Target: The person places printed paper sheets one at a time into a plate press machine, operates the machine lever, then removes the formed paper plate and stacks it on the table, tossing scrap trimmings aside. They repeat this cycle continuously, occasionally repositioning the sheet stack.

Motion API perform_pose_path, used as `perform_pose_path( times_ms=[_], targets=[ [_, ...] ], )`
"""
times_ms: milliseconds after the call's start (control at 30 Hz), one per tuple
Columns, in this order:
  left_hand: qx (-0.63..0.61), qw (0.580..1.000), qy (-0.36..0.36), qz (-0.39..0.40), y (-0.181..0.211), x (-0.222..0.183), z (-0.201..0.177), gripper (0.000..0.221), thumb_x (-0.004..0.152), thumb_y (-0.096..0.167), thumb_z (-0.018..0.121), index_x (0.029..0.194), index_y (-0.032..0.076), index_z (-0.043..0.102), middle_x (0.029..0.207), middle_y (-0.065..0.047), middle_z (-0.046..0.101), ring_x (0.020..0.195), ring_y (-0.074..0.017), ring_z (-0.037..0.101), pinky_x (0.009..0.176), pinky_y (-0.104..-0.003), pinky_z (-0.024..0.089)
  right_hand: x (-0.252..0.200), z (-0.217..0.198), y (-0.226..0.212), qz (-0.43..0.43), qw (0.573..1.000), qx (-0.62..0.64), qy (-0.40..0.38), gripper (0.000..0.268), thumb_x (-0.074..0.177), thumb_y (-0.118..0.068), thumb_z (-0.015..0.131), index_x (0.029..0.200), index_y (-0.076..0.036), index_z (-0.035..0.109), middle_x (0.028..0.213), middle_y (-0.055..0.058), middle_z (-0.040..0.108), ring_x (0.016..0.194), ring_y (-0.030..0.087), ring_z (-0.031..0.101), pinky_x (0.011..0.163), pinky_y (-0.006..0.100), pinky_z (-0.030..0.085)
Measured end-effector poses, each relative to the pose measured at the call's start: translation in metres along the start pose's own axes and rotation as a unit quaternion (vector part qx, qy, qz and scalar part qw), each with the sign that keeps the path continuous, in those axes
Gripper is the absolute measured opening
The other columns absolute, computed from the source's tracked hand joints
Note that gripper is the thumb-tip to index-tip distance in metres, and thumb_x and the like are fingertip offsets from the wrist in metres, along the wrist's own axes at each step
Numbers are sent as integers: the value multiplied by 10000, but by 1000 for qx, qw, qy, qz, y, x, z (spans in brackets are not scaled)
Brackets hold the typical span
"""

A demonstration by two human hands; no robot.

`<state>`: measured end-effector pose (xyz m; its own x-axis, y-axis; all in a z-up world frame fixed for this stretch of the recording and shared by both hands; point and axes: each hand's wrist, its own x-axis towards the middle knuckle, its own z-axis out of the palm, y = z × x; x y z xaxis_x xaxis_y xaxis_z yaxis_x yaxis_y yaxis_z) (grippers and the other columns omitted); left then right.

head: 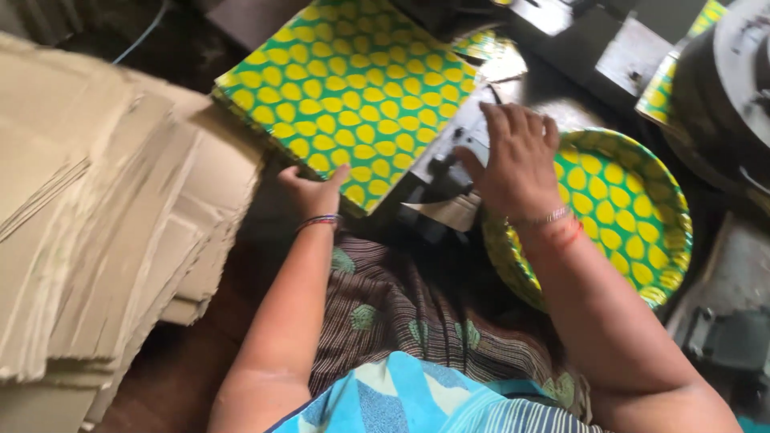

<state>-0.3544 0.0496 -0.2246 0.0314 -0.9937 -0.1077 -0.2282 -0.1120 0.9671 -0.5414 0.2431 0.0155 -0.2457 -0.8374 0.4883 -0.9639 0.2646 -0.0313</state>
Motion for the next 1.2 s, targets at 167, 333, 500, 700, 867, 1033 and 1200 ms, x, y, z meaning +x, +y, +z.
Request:
perform_pose_path(
  times_ms=[167, 333, 500, 700, 867, 1033, 1200],
  targets=[
    [-1, 1000, -20, -8, 5, 9, -20, 728, 688, 352, 925, 1158, -22, 516, 1093, -184, 676, 985, -269, 679, 892, -409, 536, 3, 59, 45, 77, 995, 1, -58, 395, 963, -310, 752, 1307, -133, 675, 1211, 102, 672, 1170, 339, 590, 1031, 495, 391],
    [-18, 998, -55, -4, -6, 15, -43, 409, 842, 265, 823, 1094, -10, 654, 1028, -139, 764, 901, -235, 737, 832, -388, 573, 20, 70, 77, 129, 992, -12, -11, 305, 1005, -283, 751, 1257, -121, 695, 1161, 58, 685, 1136, 323, 597, 1006, 516, 377],
    [-287, 952, -101, -38, 14, 9, -62, 389, 899, 67, 701, 1247, -20, 550, 1190, -132, 697, 1053, -236, 687, 932, -384, 554, 16, 79, 88, 179, 981, 14, -74, 289, 966, -257, 736, 1235, -156, 711, 1132, 18, 714, 1115, 292, 630, 955, 491, 412],
    [-363, 918, -161, 5, 32, 2, -80, 498, 886, -105, 641, 1342, -7, 466, 1262, -130, 632, 1120, -218, 636, 998, -374, 519, 18, 88, 92, 171, 984, 53, -16, 322, 933, -272, 758, 1224, -151, 697, 1135, 21, 716, 1107, 288, 647, 947, 462, 460],
    [-350, 923, -127, 94, 69, -26, -125, 458, 982, -99, 567, 1403, 10, 421, 1318, -143, 602, 1184, -204, 598, 1077, -363, 481, 31, 71, 71, 217, 973, 28, -71, 285, 897, -288, 761, 1157, -177, 727, 1117, 33, 711, 1103, 286, 640, 943, 482, 441],
    [-280, 922, -50, 261, 116, -48, -190, 399, 1154, 15, 543, 1509, 50, 365, 1480, -104, 507, 1284, -180, 511, 1171, -351, 417, 36, 65, 62, 261, 958, 39, -112, 294, 885, -329, 726, 1144, -191, 728, 1115, 7, 704, 1106, 246, 632, 984, 504, 378],
    [-174, 913, 90, 358, 144, -41, -237, 339, 1208, 100, 559, 1477, 10, 373, 1496, -102, 452, 1347, -195, 448, 1222, -340, 358, 34, 65, 61, 275, 954, 44, -114, 316, 882, -336, 716, 1165, -196, 726, 1125, -9, 711, 1132, 231, 627, 1001, 492, 383]
  ],
)
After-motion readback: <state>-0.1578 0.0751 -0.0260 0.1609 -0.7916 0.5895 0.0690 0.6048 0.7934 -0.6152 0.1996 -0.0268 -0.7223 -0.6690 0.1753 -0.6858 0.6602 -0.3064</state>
